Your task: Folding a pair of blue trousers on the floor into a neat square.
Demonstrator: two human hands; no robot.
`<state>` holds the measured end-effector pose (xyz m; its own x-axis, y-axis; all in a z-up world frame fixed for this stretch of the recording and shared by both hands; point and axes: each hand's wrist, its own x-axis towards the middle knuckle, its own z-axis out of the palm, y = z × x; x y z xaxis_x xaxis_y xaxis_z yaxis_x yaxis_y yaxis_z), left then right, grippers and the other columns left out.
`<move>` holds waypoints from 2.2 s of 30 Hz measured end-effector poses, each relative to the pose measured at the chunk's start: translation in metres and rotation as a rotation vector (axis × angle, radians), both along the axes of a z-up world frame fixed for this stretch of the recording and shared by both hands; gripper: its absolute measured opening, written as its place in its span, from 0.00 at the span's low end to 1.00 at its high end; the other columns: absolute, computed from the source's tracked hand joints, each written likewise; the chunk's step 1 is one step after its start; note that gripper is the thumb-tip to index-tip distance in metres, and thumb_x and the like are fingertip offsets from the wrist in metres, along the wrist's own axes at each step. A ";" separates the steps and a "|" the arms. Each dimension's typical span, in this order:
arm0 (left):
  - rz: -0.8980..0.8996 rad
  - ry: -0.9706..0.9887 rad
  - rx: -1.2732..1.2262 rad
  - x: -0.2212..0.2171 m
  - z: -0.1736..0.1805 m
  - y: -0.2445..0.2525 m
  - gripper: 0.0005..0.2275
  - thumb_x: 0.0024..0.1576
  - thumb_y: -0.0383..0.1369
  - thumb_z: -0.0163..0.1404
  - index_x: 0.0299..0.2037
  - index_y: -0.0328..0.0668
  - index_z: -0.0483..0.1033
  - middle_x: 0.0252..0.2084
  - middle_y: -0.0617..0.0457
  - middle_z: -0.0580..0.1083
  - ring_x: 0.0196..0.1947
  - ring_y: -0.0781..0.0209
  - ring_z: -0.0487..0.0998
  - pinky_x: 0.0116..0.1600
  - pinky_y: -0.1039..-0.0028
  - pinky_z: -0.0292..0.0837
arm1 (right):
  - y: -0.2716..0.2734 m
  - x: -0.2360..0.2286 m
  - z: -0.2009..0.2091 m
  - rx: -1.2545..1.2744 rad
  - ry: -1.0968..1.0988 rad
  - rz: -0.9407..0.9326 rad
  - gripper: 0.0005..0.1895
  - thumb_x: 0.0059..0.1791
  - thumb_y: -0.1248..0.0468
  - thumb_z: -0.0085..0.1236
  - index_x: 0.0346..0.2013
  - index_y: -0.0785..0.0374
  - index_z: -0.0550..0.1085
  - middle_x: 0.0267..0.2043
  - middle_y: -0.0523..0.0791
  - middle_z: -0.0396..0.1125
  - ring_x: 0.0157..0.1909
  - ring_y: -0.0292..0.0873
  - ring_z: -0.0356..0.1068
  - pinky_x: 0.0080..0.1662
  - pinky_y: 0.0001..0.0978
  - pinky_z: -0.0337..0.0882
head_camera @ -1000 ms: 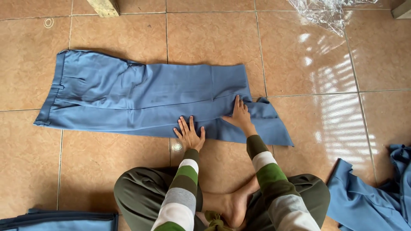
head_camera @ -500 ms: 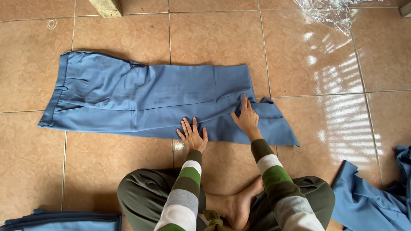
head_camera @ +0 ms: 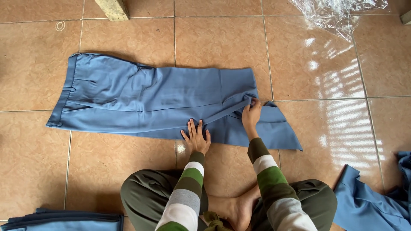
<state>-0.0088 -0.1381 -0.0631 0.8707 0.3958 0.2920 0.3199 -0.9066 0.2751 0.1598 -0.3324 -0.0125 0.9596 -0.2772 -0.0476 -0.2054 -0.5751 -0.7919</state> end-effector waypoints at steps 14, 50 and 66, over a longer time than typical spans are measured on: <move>0.011 -0.010 -0.015 0.003 -0.010 -0.001 0.27 0.58 0.48 0.42 0.68 0.55 0.64 0.74 0.44 0.58 0.74 0.51 0.58 0.71 0.37 0.38 | -0.008 -0.007 0.105 -0.019 -0.335 0.222 0.29 0.57 0.50 0.54 0.68 0.59 0.60 0.78 0.58 0.27 0.74 0.68 0.41 0.68 0.72 0.48; 0.005 0.022 0.014 0.002 -0.006 -0.003 0.27 0.58 0.46 0.43 0.69 0.52 0.64 0.74 0.42 0.58 0.74 0.49 0.58 0.72 0.40 0.40 | -0.150 -0.026 -0.023 -0.442 0.235 0.241 0.40 0.51 0.46 0.56 0.75 0.53 0.57 0.74 0.57 0.42 0.76 0.71 0.41 0.70 0.68 0.47; 0.015 -0.074 0.078 0.003 -0.015 0.000 0.25 0.60 0.42 0.43 0.70 0.54 0.64 0.73 0.40 0.59 0.73 0.46 0.59 0.71 0.43 0.47 | -0.120 -0.042 0.059 -0.357 -0.456 -0.055 0.18 0.56 0.75 0.51 0.60 0.62 0.76 0.74 0.58 0.45 0.75 0.66 0.38 0.68 0.62 0.53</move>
